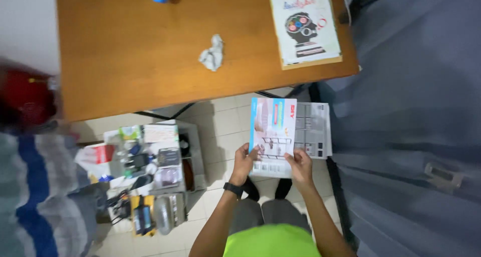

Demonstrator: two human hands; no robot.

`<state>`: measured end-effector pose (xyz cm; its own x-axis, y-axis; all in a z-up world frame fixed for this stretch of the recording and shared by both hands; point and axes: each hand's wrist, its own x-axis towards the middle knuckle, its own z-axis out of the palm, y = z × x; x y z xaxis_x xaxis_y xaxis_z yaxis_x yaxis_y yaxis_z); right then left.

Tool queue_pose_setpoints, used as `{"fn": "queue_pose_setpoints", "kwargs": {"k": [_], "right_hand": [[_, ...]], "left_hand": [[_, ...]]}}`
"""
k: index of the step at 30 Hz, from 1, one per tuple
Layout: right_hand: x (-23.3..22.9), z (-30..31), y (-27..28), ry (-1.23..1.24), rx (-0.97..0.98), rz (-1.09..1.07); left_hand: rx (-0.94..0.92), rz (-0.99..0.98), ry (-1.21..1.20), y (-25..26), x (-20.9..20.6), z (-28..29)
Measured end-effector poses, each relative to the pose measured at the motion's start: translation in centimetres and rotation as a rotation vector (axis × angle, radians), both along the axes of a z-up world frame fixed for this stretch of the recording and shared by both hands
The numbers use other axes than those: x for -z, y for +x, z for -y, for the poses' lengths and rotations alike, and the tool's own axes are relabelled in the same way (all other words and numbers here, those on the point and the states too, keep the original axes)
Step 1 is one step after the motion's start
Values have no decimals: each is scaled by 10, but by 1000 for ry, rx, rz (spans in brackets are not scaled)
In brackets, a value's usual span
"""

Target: The person wipes the covers of several papers and notebooks with a cloth, handling them one at a time. They pick up each item from a stack on the floor, wipe both sides, and place it on a growing stack on the desk.

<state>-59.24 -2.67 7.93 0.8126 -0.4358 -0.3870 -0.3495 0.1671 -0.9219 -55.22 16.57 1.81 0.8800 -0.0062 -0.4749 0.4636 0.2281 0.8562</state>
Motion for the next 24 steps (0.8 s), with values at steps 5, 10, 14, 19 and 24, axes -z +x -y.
{"fn": "queue_pose_setpoints", "kwargs": {"k": [5, 10, 14, 19, 24], "right_hand": [[-31, -51, 33, -33, -229, -6], [-73, -91, 69, -140, -384, -21], [-64, -106, 120, -468, -574, 61], [-44, -134, 206, -738, -705, 186], [-59, -173, 325, -657, -836, 100]], "left_hand": [[-90, 108, 68, 13, -105, -82], [-111, 102, 165, 32, -114, -149], [-133, 99, 200, 57, -112, -184], [-169, 74, 198, 100, -111, -214], [-256, 38, 208, 164, -125, -230]]}}
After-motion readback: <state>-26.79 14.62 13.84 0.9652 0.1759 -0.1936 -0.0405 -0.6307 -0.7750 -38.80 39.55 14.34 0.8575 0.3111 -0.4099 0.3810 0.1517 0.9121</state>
